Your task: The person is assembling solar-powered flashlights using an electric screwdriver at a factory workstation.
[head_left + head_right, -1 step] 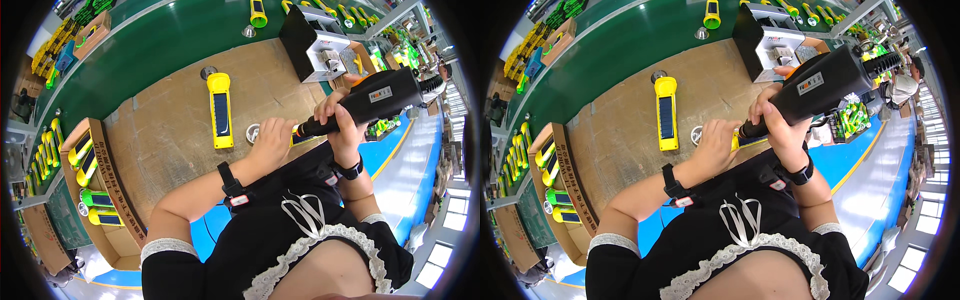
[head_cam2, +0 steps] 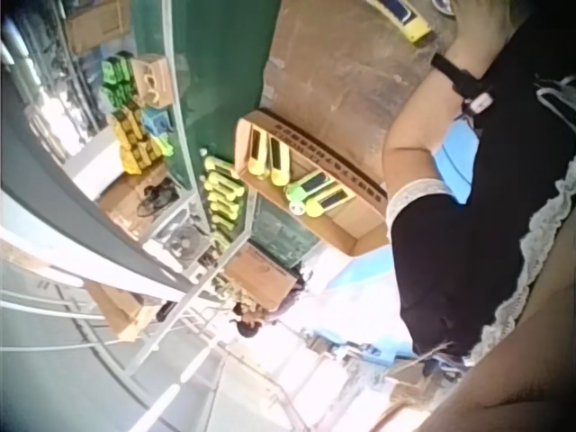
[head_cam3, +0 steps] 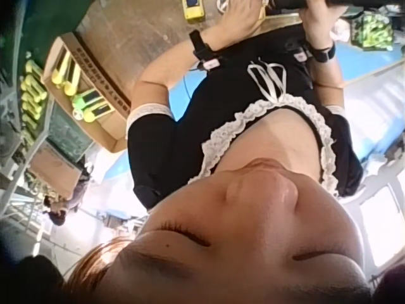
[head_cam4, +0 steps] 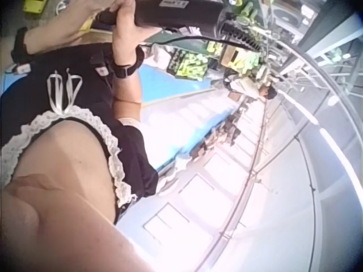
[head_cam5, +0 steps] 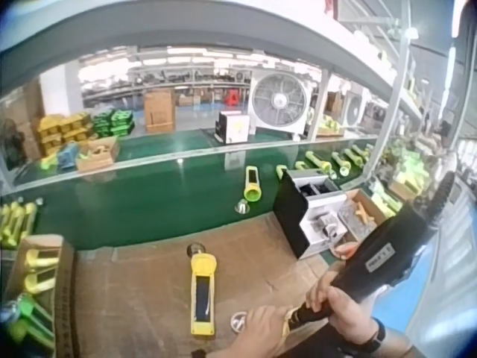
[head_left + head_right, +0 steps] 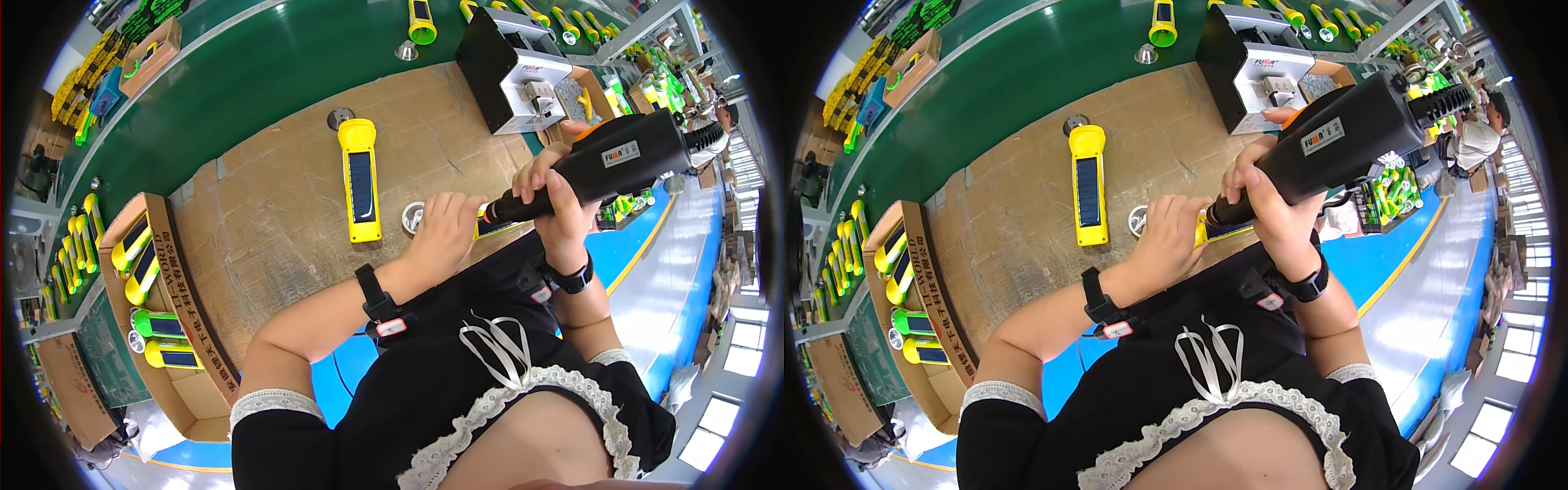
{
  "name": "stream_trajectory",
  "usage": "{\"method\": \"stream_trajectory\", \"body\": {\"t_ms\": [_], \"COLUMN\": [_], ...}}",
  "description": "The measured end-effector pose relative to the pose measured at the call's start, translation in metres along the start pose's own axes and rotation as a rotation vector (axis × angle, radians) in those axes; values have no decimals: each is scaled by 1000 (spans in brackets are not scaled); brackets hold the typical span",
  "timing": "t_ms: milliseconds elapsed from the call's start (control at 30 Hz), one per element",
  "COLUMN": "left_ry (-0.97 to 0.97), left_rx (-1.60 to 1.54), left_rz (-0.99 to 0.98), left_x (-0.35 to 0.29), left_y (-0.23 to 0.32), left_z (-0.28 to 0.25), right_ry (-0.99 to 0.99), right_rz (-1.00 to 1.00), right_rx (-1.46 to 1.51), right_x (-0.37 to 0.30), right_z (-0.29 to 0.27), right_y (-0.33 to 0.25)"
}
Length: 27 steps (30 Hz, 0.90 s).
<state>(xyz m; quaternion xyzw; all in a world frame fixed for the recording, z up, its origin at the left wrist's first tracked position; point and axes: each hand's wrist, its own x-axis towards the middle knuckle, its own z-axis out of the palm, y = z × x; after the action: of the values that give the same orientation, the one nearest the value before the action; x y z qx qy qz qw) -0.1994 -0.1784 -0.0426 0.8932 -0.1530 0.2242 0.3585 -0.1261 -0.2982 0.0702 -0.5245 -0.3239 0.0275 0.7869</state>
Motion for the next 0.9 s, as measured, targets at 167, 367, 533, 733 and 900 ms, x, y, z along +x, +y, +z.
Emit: {"method": "stream_trajectory", "body": {"t_ms": [167, 367, 533, 733, 900], "left_ry": [21, 59, 56, 40, 0], "left_rx": [-11, -89, -81, -85, -61], "left_rz": [-11, -86, -92, -116, -157], "left_x": [0, 4, 7, 10, 7], "left_y": [-1, -5, -8, -6, -5], "left_z": [1, 1, 2, -1, -2], "right_ry": [29, -83, -167, -163, -169], "right_rz": [25, 1, 19, 52, 2], "right_rx": [-9, -12, -69, -107, -98], "right_x": [0, -2, 0, -3, -3], "right_z": [4, 0, -3, -6, -6], "right_y": [6, 23, 30, 32, 13]}}
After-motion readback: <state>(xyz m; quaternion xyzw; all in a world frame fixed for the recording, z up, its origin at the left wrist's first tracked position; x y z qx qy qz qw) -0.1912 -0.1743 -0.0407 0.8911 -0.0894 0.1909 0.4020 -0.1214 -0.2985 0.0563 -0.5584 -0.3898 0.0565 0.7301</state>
